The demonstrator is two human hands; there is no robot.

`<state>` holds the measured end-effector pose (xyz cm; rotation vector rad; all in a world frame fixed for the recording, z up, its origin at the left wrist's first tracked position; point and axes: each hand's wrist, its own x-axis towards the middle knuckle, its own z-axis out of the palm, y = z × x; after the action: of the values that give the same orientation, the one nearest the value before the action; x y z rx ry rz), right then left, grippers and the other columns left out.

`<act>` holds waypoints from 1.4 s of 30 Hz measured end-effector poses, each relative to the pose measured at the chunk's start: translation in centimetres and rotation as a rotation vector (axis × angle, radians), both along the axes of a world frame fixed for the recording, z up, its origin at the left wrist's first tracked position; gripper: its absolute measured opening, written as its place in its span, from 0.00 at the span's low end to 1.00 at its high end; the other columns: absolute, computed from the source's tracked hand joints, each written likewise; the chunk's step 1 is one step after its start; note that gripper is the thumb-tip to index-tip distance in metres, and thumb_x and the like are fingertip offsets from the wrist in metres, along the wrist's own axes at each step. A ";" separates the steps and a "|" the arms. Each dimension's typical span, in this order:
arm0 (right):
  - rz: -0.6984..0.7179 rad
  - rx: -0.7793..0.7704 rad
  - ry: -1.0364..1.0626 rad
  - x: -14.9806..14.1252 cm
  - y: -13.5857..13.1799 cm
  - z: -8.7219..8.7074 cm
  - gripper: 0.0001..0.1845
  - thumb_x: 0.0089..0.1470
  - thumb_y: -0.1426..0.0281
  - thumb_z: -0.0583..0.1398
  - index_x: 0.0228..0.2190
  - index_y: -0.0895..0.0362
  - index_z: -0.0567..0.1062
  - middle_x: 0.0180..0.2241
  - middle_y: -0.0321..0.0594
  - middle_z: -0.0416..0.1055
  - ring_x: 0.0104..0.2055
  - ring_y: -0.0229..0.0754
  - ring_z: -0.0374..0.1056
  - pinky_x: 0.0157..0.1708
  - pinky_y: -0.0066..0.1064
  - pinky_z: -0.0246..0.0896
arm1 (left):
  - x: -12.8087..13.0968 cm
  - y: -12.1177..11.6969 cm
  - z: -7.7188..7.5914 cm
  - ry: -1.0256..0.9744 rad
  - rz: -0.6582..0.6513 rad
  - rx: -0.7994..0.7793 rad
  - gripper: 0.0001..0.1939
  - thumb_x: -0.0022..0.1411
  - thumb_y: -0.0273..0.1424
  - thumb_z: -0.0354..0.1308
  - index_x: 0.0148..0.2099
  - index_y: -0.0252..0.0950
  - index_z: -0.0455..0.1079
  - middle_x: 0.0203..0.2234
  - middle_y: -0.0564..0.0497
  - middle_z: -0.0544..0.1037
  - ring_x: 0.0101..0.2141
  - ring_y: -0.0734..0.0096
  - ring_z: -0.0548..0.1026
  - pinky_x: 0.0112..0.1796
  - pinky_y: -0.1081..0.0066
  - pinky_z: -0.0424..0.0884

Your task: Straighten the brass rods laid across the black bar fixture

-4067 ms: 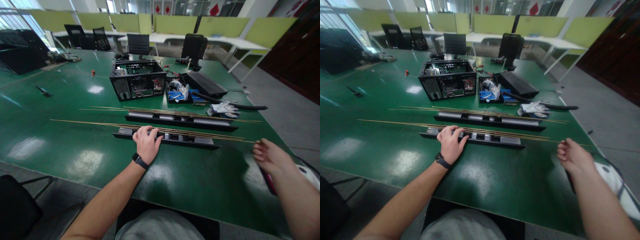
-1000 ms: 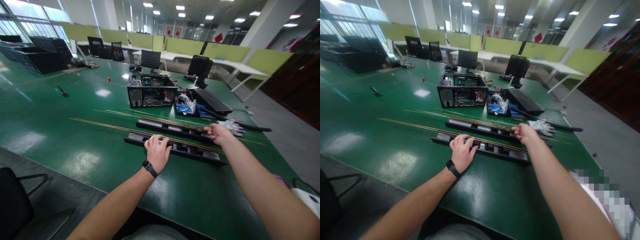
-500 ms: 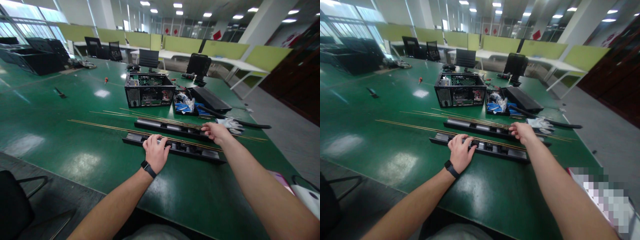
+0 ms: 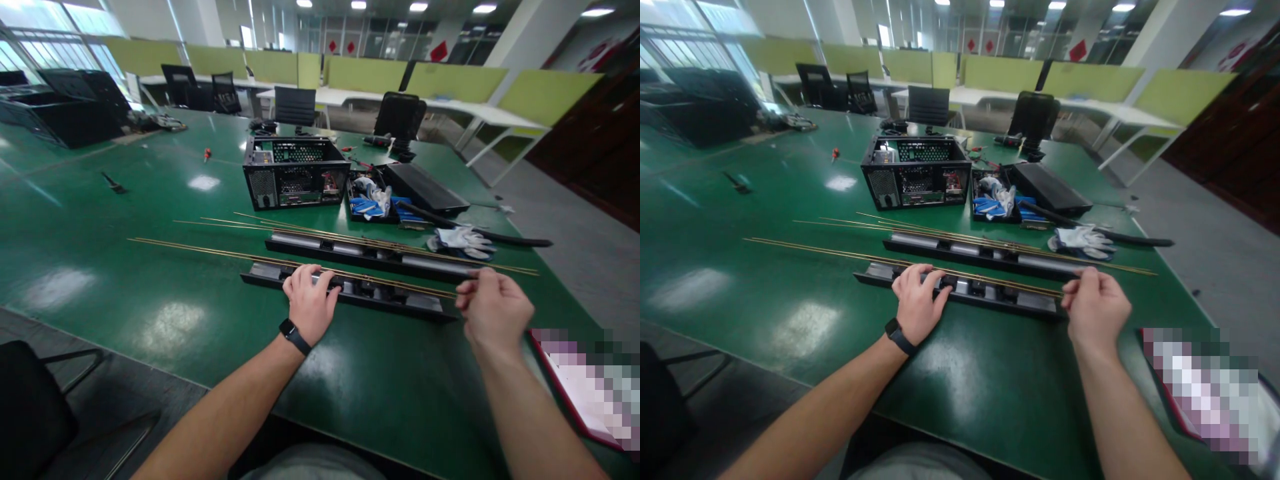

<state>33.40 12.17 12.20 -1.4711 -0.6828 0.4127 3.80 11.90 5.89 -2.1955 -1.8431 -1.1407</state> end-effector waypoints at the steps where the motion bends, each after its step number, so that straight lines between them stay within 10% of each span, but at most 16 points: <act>1: -0.027 0.051 -0.040 0.6 -0.5 -0.6 0.18 0.58 0.54 0.68 0.35 0.57 0.77 0.24 0.36 0.71 0.17 0.34 0.60 0.13 0.24 0.48 | 0.1 0.0 0.0 -0.001 0.000 0.003 0.12 0.71 0.34 0.70 0.55 0.45 0.81 0.56 0.40 0.80 0.62 0.45 0.74 0.58 0.46 0.66; 12: -0.187 -0.002 0.205 3.6 -2.3 -4.3 0.07 0.52 0.67 0.64 0.26 0.55 0.72 0.19 0.34 0.64 0.15 0.35 0.57 0.11 0.25 0.46 | 0.7 0.5 -0.8 0.009 -0.011 0.088 0.11 0.69 0.32 0.71 0.54 0.43 0.81 0.54 0.40 0.80 0.58 0.44 0.76 0.57 0.45 0.66; 22: 0.111 -0.362 0.442 5.2 -2.8 -4.0 0.13 0.62 0.64 0.64 0.37 0.63 0.78 0.22 0.38 0.68 0.12 0.33 0.51 0.09 0.25 0.37 | 1.7 0.4 -1.2 0.024 -0.036 0.140 0.12 0.69 0.33 0.71 0.54 0.43 0.81 0.54 0.40 0.79 0.57 0.45 0.76 0.57 0.47 0.67; 42: 0.179 -0.240 0.551 6.1 -2.9 -5.3 0.10 0.60 0.65 0.70 0.36 0.59 0.78 0.23 0.31 0.65 0.15 0.28 0.48 0.13 0.23 0.39 | 1.6 0.3 -2.4 0.010 -0.144 0.058 0.14 0.70 0.37 0.69 0.53 0.39 0.71 0.44 0.46 0.84 0.45 0.55 0.84 0.51 0.58 0.76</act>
<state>39.49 9.28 6.88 -1.4305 -0.3266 1.0223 5.37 12.17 3.54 -2.3294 -1.6494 -1.1876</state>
